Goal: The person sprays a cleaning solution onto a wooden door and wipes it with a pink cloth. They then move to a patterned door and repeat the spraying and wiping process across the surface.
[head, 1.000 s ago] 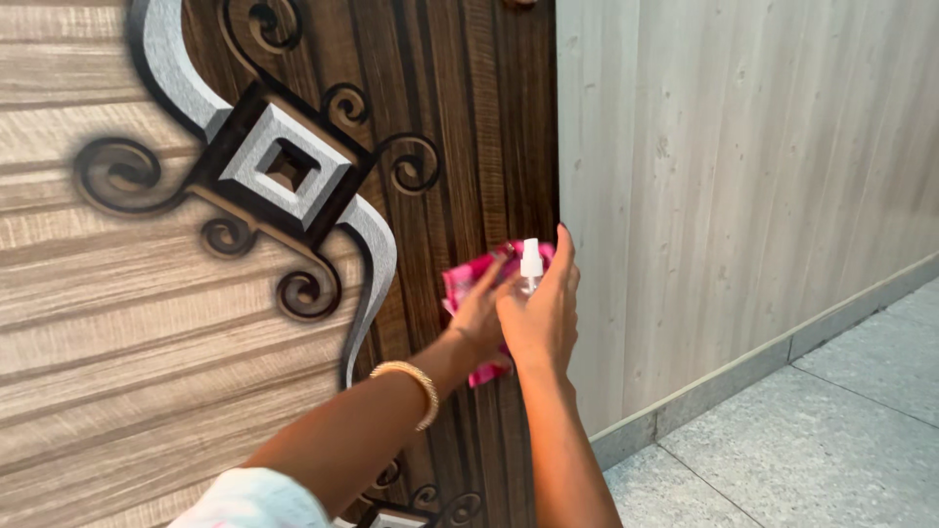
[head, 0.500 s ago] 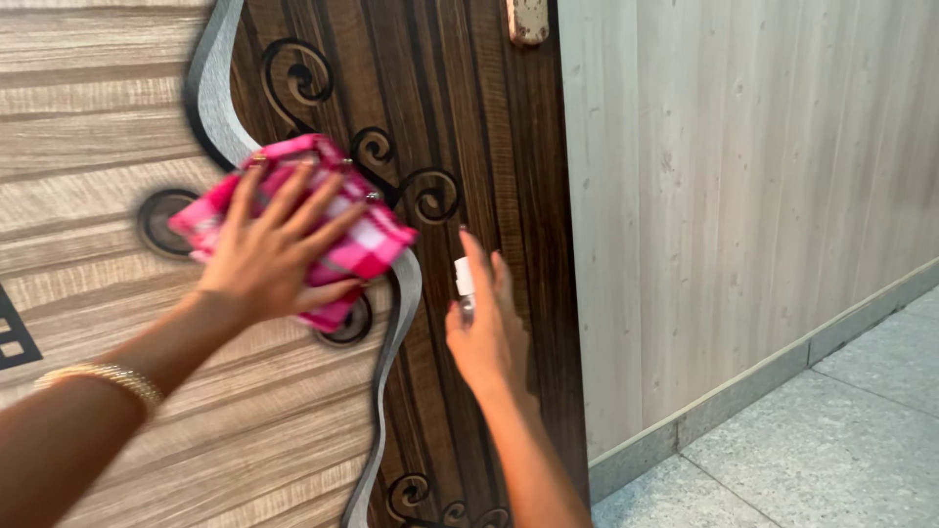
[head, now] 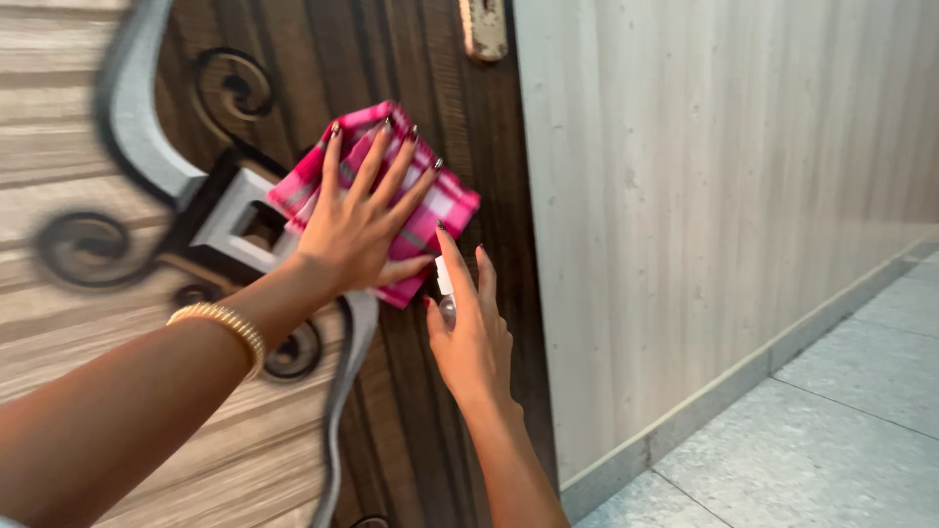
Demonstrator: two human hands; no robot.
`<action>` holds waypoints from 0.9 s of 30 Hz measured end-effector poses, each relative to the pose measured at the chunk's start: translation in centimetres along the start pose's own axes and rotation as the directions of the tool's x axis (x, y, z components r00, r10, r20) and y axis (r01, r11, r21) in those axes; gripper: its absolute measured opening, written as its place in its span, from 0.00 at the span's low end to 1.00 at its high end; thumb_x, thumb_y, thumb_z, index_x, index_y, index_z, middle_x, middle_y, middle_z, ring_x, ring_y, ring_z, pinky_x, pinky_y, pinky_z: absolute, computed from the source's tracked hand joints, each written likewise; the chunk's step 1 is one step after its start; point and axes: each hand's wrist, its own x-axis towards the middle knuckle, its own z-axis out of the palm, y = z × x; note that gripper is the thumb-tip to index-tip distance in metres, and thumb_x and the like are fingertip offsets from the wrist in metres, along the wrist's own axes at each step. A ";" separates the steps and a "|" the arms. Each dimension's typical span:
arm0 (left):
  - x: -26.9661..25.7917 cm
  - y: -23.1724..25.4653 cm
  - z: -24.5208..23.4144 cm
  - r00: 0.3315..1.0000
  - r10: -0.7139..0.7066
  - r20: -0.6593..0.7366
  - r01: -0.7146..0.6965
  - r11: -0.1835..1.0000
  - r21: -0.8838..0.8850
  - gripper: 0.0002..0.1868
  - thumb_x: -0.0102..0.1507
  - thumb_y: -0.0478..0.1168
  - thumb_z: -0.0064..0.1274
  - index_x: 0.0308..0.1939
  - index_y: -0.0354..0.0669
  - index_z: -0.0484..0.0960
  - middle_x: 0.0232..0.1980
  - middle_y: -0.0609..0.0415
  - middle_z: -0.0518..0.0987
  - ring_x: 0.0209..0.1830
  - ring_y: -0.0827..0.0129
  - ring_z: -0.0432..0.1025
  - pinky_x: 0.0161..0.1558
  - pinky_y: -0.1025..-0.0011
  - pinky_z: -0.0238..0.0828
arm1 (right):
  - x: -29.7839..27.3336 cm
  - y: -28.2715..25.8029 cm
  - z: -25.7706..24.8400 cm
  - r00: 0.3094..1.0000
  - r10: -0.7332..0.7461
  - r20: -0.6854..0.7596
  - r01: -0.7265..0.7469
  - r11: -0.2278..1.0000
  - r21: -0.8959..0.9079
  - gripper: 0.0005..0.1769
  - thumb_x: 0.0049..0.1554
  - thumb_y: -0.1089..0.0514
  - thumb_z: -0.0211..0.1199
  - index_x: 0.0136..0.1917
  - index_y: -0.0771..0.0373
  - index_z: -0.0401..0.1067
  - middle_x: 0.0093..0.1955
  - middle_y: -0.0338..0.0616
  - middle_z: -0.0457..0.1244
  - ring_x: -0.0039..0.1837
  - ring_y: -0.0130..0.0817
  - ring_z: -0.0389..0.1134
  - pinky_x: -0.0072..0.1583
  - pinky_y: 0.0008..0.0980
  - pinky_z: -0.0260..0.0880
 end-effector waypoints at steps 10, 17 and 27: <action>8.7 7.2 3.7 0.990 -0.055 0.128 0.049 0.998 0.050 0.57 0.51 0.75 0.51 0.79 0.57 0.55 0.84 0.41 0.47 0.81 0.40 0.38 0.69 0.28 0.28 | 1.9 1.1 -4.0 0.981 0.100 -0.168 -0.075 0.985 0.154 0.38 0.60 0.57 0.60 0.79 0.41 0.52 0.69 0.51 0.59 0.63 0.51 0.70 0.58 0.45 0.73; -1.3 18.8 8.1 0.930 0.292 0.223 -0.226 0.933 -0.279 0.53 0.54 0.67 0.52 0.77 0.48 0.55 0.82 0.43 0.51 0.81 0.43 0.38 0.72 0.31 0.28 | 1.2 1.1 -4.5 0.996 -0.069 -0.050 0.069 0.998 0.007 0.35 0.58 0.57 0.64 0.76 0.42 0.60 0.59 0.49 0.64 0.60 0.50 0.69 0.57 0.47 0.70; -1.7 2.5 -0.2 0.991 -0.045 0.130 0.037 0.998 0.058 0.51 0.53 0.77 0.42 0.76 0.64 0.62 0.80 0.51 0.58 0.78 0.54 0.49 0.72 0.41 0.40 | 0.5 0.6 -2.8 0.998 0.035 0.058 -0.040 0.995 0.096 0.40 0.56 0.61 0.62 0.78 0.39 0.55 0.53 0.46 0.59 0.50 0.46 0.72 0.50 0.45 0.73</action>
